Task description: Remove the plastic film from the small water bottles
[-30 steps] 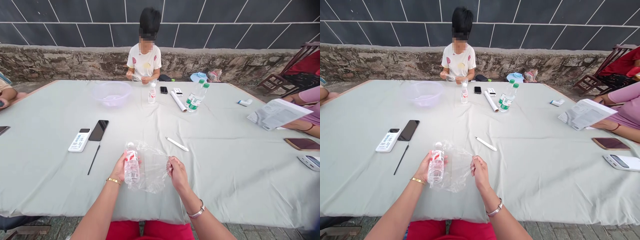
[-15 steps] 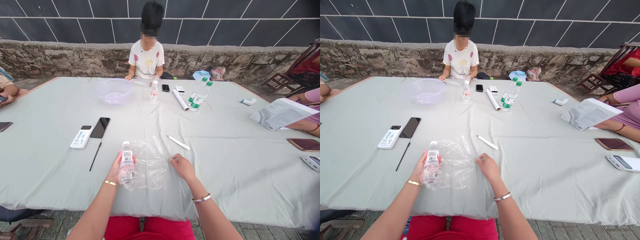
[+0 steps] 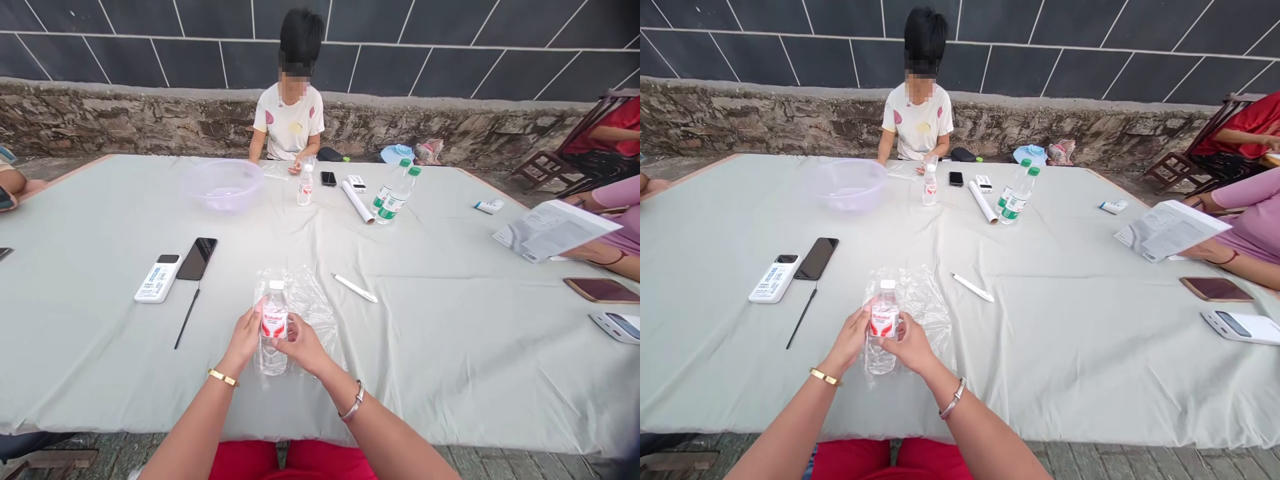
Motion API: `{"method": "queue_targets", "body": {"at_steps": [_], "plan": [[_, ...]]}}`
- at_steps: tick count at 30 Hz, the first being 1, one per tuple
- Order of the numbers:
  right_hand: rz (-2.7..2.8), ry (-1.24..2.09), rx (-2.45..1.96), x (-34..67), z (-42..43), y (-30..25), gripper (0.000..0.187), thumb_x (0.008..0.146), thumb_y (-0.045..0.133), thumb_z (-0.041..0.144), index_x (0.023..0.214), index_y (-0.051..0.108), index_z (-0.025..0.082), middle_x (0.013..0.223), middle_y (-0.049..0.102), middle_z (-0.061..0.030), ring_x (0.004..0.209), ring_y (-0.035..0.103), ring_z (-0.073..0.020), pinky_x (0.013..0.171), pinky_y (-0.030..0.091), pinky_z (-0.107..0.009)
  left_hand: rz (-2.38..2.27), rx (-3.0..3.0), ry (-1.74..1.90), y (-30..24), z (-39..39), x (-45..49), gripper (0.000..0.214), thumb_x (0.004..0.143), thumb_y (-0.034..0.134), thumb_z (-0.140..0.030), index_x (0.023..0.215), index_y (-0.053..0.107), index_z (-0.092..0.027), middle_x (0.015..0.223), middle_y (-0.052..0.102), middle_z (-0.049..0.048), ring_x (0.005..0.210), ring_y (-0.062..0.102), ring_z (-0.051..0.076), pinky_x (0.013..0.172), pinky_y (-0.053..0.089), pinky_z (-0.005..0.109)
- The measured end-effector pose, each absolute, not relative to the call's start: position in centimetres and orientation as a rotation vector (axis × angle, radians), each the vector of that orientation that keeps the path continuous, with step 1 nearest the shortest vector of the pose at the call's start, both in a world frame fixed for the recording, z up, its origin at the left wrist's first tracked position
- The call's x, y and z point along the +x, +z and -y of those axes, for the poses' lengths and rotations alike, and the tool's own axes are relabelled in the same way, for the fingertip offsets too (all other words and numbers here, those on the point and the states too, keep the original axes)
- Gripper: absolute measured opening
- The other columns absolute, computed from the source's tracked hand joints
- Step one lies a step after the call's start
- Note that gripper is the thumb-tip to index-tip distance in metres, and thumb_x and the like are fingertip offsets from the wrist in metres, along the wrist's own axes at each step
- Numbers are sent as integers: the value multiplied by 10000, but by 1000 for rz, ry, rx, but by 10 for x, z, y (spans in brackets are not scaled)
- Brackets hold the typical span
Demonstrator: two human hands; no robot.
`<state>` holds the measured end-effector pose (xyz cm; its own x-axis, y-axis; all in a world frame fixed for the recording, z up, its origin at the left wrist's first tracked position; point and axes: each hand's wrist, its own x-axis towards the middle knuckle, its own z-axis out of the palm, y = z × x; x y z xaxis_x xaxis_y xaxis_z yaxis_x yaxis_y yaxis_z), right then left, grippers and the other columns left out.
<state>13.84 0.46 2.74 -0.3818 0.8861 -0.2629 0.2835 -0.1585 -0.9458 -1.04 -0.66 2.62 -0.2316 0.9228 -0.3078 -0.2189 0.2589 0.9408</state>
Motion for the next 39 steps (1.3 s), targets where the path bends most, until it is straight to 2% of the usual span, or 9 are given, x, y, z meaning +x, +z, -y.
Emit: {"method": "queue_targets", "body": {"at_steps": [8,14,18,24,26,28,33,37,39], "plan": [[1415,1170,-1287,187,-34,24,664,649,714,343,1223,403,222,1174,608,-91,1064,603,-231,876,508,-402,-2105,1161,821,21,10,-104,345,815,434,-485,613,534,-224,384,421,-51,417,464,160,501,369,272],[1477,800,-1476,192,-95,4,667,679,661,368,1274,398,217,1269,556,-90,1129,563,-242,937,471,-427,-1998,1196,880,59,26,-116,699,734,580,-474,1361,391,-228,514,404,-106,495,479,136,570,421,259],[1508,703,-1551,174,-143,0,675,686,645,373,1287,390,200,1272,559,-104,1140,556,-244,913,465,-377,-1901,1271,801,68,34,-114,862,704,609,-400,1465,220,-286,588,445,-91,544,486,133,584,420,251],[1555,707,-1690,171,-176,7,719,692,655,375,1321,360,190,1232,582,-119,1108,569,-262,892,460,-378,-2088,1416,531,48,30,-136,402,491,698,-207,889,678,-265,547,489,-38,551,494,193,608,377,298],[1607,631,-1716,174,-161,17,754,694,661,393,1340,353,155,1290,529,-166,1163,528,-298,922,440,-419,-2166,1419,509,45,24,-135,162,482,654,-117,523,560,-243,455,418,-28,557,501,221,692,375,356],[1652,526,-1672,171,-131,32,768,718,646,443,1354,356,126,1340,467,-209,1213,478,-322,969,398,-460,-2179,1409,483,52,18,-126,334,506,614,-82,342,362,-228,381,323,-27,531,483,221,739,362,402],[2398,987,-745,129,-49,67,877,605,733,545,1353,409,222,1295,530,-113,1212,477,-277,1028,335,-424,-1618,1527,468,120,10,-88,284,608,677,-191,385,504,-229,492,491,2,490,415,153,593,362,307],[2466,1315,-764,108,-29,66,262,849,520,403,1039,608,246,857,664,25,755,611,-152,707,455,-255,-1380,1160,803,160,-4,-80,169,679,701,-357,620,655,-205,541,538,2,512,480,145,519,393,272],[2405,1244,-968,109,-26,63,263,933,362,317,942,607,223,730,636,23,611,569,-123,567,401,-219,-1422,880,1175,154,-17,-78,205,649,724,-377,661,636,-192,575,557,3,554,525,149,562,445,286]]}}
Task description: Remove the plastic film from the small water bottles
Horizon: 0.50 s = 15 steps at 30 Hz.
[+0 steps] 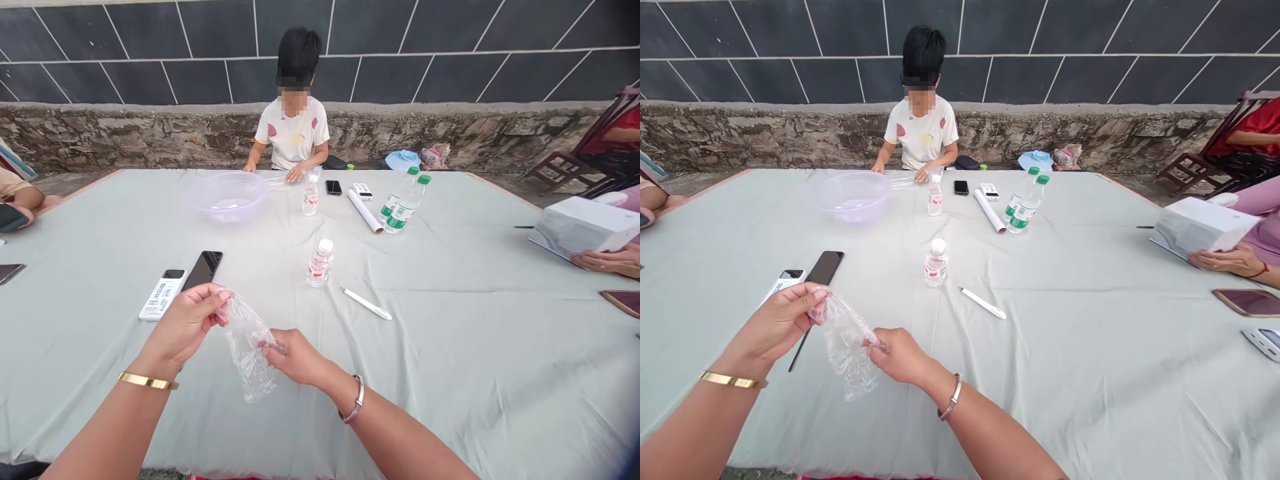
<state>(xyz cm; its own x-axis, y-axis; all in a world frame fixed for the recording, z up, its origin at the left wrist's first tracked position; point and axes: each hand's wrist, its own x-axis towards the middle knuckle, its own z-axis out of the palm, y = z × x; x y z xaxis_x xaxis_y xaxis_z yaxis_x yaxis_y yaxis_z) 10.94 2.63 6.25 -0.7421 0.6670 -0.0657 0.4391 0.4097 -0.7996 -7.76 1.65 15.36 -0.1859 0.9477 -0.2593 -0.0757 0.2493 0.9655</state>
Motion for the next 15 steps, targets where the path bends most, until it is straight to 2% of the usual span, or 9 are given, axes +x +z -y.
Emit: {"method": "queue_targets", "body": {"at_steps": [3,6,9,10,13,15], "plan": [[2561,888,-1117,115,-23,69,208,917,426,282,803,575,193,606,583,2,520,521,-130,538,354,-244,-1551,772,1453,123,-30,-61,275,655,708,-431,774,632,-195,761,628,34,749,596,190,721,485,338],[2664,624,-1100,122,-27,90,120,855,551,263,758,551,191,608,579,-9,539,529,-146,579,365,-273,-1613,1208,1212,96,-27,-37,345,720,619,-544,739,639,-200,776,604,38,768,548,194,740,459,339],[2390,602,-1245,129,-39,107,126,824,607,310,849,561,195,758,617,-30,673,565,-168,645,401,-290,-1265,1271,946,86,-15,-21,557,837,317,-661,677,583,-198,691,537,21,676,481,166,681,437,324],[2284,657,-1294,131,-44,108,142,810,619,315,861,562,196,799,618,-35,706,564,-169,654,412,-291,-1189,1216,926,85,-13,-18,562,832,308,-676,686,563,-196,675,516,10,650,461,152,651,427,307],[2113,1057,-1192,141,-56,95,183,790,603,274,955,564,206,935,620,-44,784,573,-157,661,452,-276,-1219,1036,992,82,-13,-15,415,715,615,-594,713,484,-200,643,450,-41,589,415,106,556,369,238],[2034,1299,-1053,156,-67,76,334,775,601,302,1095,539,227,1071,606,-58,861,590,-158,690,483,-278,-1273,857,1077,77,-17,-16,370,681,697,-478,763,451,-214,655,434,-61,560,407,88,520,344,215]]}}
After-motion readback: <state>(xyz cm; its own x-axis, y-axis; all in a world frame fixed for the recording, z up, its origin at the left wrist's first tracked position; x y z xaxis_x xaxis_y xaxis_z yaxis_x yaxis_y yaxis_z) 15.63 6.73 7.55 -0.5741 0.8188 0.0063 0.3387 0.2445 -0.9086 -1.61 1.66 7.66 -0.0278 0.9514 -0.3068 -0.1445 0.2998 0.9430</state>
